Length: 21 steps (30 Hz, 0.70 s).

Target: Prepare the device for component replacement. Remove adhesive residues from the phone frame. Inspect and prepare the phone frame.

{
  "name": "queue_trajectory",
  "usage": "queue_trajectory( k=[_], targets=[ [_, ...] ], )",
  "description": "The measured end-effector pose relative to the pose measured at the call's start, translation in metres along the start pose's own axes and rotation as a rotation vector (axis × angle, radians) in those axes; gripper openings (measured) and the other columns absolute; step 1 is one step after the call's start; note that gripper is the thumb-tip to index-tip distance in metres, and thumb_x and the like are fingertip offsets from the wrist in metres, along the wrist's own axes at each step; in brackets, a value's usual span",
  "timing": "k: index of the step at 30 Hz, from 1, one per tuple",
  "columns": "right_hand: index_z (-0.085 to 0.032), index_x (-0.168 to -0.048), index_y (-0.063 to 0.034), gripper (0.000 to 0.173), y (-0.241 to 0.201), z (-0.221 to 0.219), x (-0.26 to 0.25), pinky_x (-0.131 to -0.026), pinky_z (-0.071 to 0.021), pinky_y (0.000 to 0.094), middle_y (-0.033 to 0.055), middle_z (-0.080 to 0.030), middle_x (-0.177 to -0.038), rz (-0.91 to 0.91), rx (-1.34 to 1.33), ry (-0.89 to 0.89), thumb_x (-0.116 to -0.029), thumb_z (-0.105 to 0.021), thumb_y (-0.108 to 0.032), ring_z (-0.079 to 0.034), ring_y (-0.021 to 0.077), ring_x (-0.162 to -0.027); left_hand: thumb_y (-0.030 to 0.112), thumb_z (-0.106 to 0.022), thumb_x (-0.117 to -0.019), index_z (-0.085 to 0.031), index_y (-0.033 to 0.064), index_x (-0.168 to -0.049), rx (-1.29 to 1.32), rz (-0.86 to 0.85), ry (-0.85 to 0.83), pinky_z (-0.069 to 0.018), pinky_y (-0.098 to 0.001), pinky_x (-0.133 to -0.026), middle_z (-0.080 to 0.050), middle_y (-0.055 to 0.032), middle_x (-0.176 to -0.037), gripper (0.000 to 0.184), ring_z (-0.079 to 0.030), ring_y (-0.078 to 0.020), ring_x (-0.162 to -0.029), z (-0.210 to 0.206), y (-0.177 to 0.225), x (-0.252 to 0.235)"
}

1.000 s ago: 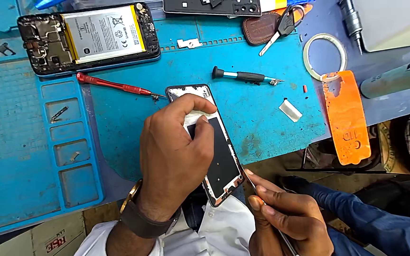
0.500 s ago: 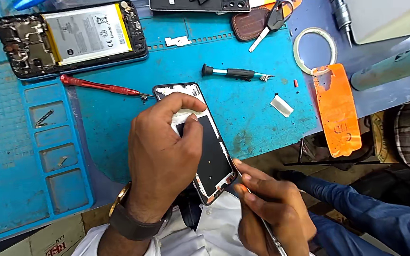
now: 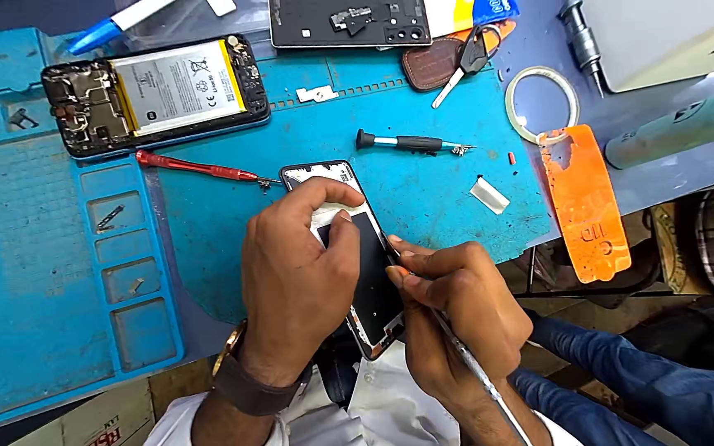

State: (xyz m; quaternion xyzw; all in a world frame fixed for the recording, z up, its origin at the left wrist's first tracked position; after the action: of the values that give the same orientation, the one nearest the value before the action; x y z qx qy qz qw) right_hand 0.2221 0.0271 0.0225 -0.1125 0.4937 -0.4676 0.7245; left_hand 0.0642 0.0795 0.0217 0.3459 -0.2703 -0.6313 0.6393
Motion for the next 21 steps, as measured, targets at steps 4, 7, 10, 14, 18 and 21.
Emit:
queue_trajectory(
  k=[4,7,10,14,18,21],
  targets=[
    [-0.057,-0.08,-0.0054,0.015,-0.003,0.008,0.009,-0.087,-0.0668,0.0413,0.0054,-0.063,-0.089,-0.033,-0.003,0.005,-0.0914,-0.063,0.002,-0.073,0.0195,-0.092,0.017,-0.053,-0.0963,-0.074,0.0235,-0.111,0.001,0.01,0.002,-0.0472,-0.0288,-0.051,-0.07,0.0071,-0.085,0.026,-0.063,-0.0052,-0.067,-0.001,0.001,0.0],
    [-0.055,-0.081,-0.0073,0.016,-0.001,0.006,0.01,-0.086,-0.0673,0.0394,0.004,-0.062,-0.089,-0.031,0.014,0.004,-0.0929,-0.063,-0.001,-0.073,0.0178,-0.092,0.018,-0.054,-0.0964,-0.074,0.0243,-0.111,0.002,0.013,0.003,-0.0461,-0.0287,-0.05,-0.07,0.0076,-0.085,0.026,-0.063,-0.0047,-0.066,0.0,0.0,0.0],
    [-0.061,-0.078,-0.0029,0.013,0.002,-0.004,-0.007,-0.083,-0.0658,0.0372,0.0075,-0.061,-0.085,-0.027,0.003,0.009,-0.0898,-0.063,0.001,-0.071,0.0192,-0.087,0.018,-0.054,-0.0972,-0.074,0.0243,-0.112,-0.001,0.008,-0.013,-0.0476,-0.029,-0.052,-0.07,0.0068,-0.086,0.026,-0.064,-0.0051,-0.068,-0.001,0.0,0.001],
    [-0.062,-0.078,-0.0033,0.014,-0.001,-0.001,-0.007,-0.082,-0.0657,0.0372,0.0077,-0.064,-0.088,-0.023,0.007,-0.03,-0.0911,-0.062,0.001,-0.072,0.0209,-0.091,0.019,-0.054,-0.0956,-0.074,0.0229,-0.112,0.013,0.013,0.013,-0.044,-0.0299,-0.046,-0.067,0.0066,-0.078,0.026,-0.059,-0.0064,-0.059,-0.002,0.0,0.001],
    [-0.058,-0.077,-0.0069,0.016,0.002,0.003,0.001,-0.085,-0.0661,0.0355,0.0044,-0.063,-0.087,0.003,0.027,-0.026,-0.0919,-0.06,-0.001,-0.072,0.0171,-0.092,0.02,-0.053,-0.0961,-0.074,0.0241,-0.112,0.014,0.011,0.011,-0.0437,-0.0304,-0.047,-0.067,0.0075,-0.079,0.027,-0.059,-0.0062,-0.06,-0.002,-0.001,0.0],
    [-0.066,-0.079,-0.0033,0.012,0.005,-0.008,-0.018,-0.075,-0.0633,0.0303,0.0073,-0.064,-0.085,-0.005,0.033,-0.014,-0.0904,-0.064,-0.001,-0.071,0.0171,-0.085,0.018,-0.053,-0.0969,-0.073,0.0235,-0.114,0.018,-0.006,-0.01,-0.0473,-0.0312,-0.052,-0.069,0.0067,-0.086,0.027,-0.063,-0.0063,-0.067,-0.002,-0.001,0.0]
  ],
)
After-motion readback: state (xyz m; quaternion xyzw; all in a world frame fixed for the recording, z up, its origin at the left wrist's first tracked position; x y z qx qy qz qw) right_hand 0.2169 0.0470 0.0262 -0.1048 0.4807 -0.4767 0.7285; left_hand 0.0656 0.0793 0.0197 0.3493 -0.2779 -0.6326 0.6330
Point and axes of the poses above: each hand's wrist, its own x-axis away from the middle knuckle, its own z-axis out of the back of the hand, y = z × x, the point moved 4 cm from there along -x, towards the middle knuckle
